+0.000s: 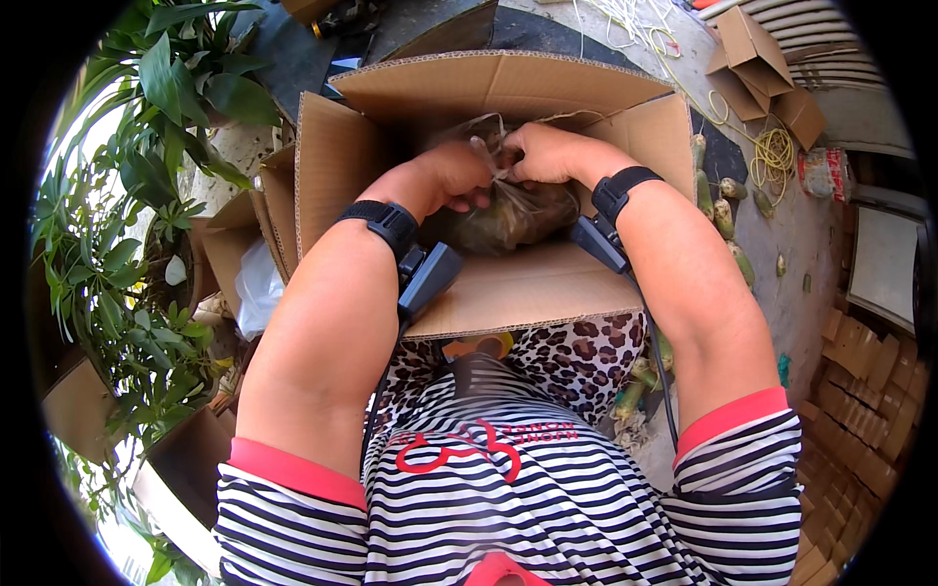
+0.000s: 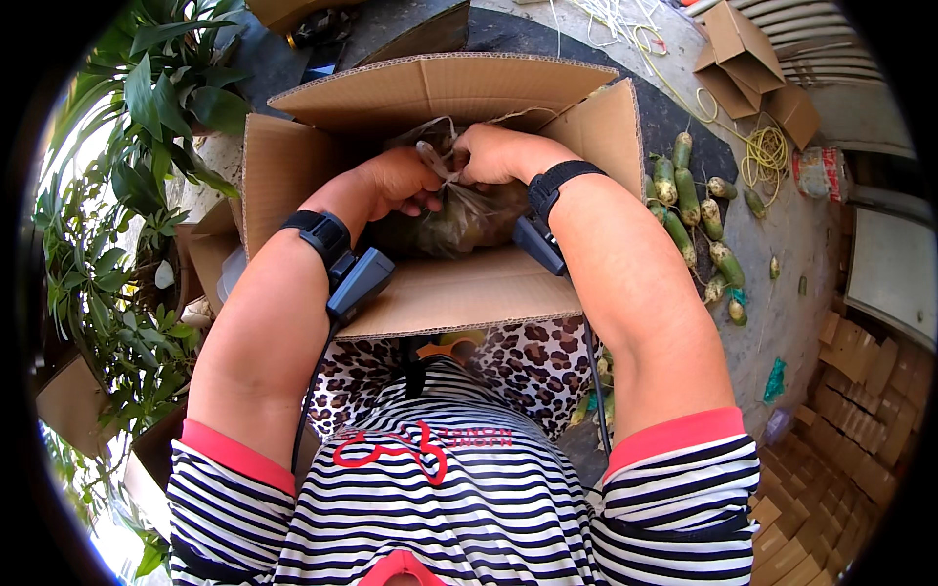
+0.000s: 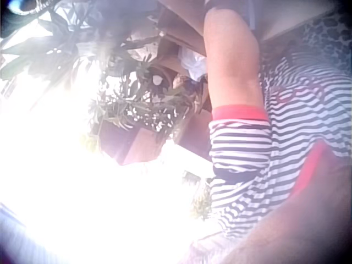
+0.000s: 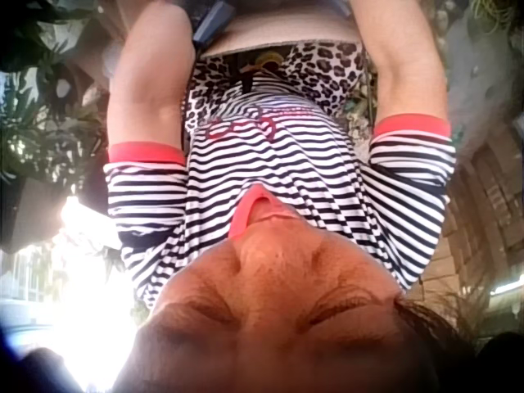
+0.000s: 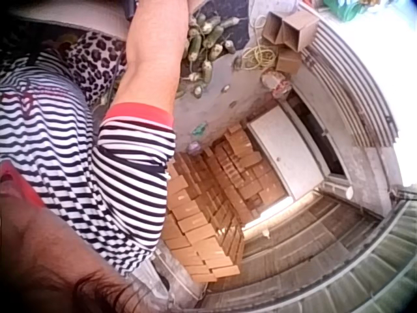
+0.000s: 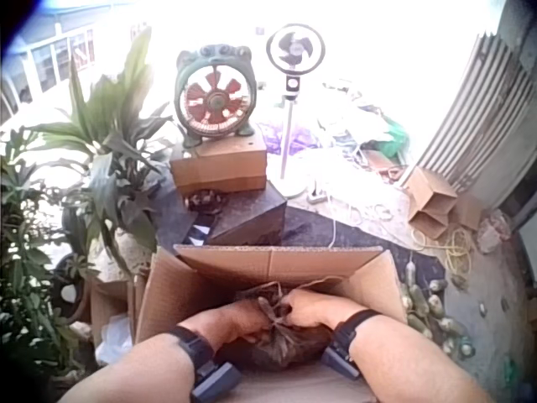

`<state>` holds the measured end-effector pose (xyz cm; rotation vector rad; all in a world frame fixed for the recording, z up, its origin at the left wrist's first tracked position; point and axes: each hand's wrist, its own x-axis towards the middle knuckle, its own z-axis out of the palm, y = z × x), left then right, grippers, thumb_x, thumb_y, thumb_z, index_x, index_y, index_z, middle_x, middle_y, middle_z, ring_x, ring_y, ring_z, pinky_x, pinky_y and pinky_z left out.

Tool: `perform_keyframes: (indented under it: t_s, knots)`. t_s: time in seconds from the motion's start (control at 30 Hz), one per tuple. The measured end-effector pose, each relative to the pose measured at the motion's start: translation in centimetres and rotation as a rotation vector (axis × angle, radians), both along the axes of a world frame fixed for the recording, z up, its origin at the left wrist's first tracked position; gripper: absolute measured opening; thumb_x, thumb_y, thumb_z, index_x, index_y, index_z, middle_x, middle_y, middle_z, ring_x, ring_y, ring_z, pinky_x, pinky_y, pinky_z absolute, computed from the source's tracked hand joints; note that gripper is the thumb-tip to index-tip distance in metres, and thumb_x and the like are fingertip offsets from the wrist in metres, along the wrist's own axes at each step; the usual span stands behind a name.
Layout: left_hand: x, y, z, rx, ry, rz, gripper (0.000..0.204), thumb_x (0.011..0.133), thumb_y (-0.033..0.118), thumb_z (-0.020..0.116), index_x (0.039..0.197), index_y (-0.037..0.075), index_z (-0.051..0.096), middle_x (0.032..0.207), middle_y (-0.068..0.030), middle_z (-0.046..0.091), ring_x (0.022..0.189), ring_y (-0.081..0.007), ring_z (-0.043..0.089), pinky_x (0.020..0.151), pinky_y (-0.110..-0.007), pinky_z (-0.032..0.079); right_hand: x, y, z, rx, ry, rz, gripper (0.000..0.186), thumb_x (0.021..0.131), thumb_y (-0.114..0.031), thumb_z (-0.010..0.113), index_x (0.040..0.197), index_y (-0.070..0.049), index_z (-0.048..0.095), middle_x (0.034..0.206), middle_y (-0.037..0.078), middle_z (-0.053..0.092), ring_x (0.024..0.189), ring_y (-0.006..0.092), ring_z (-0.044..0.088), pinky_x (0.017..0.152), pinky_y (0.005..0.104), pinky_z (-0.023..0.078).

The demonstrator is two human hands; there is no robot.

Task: The person sits on the floor and packs green vegetables into a plastic bag. They then place the bag into a cardboard box and tie the box shut with a string.

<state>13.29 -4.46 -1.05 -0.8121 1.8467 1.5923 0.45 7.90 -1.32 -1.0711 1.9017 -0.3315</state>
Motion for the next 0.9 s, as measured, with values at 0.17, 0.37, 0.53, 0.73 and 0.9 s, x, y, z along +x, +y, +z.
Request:
perform_keyframes:
  t_s: [0.17, 0.37, 0.53, 0.73, 0.9]
  knots:
    - [-0.8, -0.5, -0.5, -0.116, -0.043, 0.226, 0.019, 0.093, 0.026, 0.056, 0.106, 0.011, 0.06, 0.094, -0.0013, 0.067, 0.07, -0.0135, 0.064, 0.055, -0.028, 0.044, 0.4, 0.0, -0.6, -0.055, 0.168, 0.127, 0.026, 0.077, -0.009, 0.068, 0.102, -0.001, 0.067, 0.091, 0.015, 0.069, 0.089, 0.0257, 0.066, 0.079, 0.0359, 0.05]
    - [-1.1, -3.0, 0.1, -0.095, 0.004, 0.508, 0.017, 0.096, 0.027, 0.053, 0.099, 0.013, 0.061, 0.09, 0.0005, 0.066, 0.067, -0.0136, 0.06, 0.052, -0.027, 0.04, 0.8, 0.0, -0.8, -0.057, 0.207, 0.143, 0.033, 0.076, -0.011, 0.069, 0.109, -0.004, 0.068, 0.104, 0.018, 0.069, 0.101, 0.0315, 0.064, 0.086, 0.0374, 0.049]
    - [-0.4, -2.5, 1.6, 0.388, 0.144, 0.729, 0.018, 0.092, 0.026, 0.054, 0.101, 0.012, 0.06, 0.09, -0.0021, 0.064, 0.068, -0.0157, 0.06, 0.053, -0.028, 0.041, 0.6, 0.0, 0.0, 0.012, 0.153, 0.093, 0.026, 0.079, -0.011, 0.068, 0.104, -0.004, 0.07, 0.097, 0.016, 0.07, 0.091, 0.0268, 0.066, 0.08, 0.0364, 0.05]
    - [-0.2, -2.2, -0.3, -0.05, -0.09, 0.113, 0.033, 0.086, 0.014, 0.054, 0.119, 0.009, 0.056, 0.101, -0.0057, 0.063, 0.065, -0.0178, 0.062, 0.054, -0.033, 0.045, 0.0, -0.2, -0.3, 0.011, 0.042, 0.03, 0.023, 0.079, -0.012, 0.067, 0.099, -0.004, 0.07, 0.078, 0.012, 0.069, 0.071, 0.0217, 0.066, 0.067, 0.0353, 0.051]
    - [-0.5, -1.5, 0.1, -0.152, -0.306, -0.244, 0.031, 0.087, 0.02, 0.057, 0.114, 0.007, 0.059, 0.094, -0.0052, 0.065, 0.065, -0.0183, 0.064, 0.051, -0.033, 0.046, 1.5, -0.4, 1.6, 0.088, 0.053, -0.029, 0.024, 0.082, -0.014, 0.065, 0.103, -0.007, 0.07, 0.089, 0.015, 0.07, 0.083, 0.0263, 0.068, 0.075, 0.0371, 0.052]
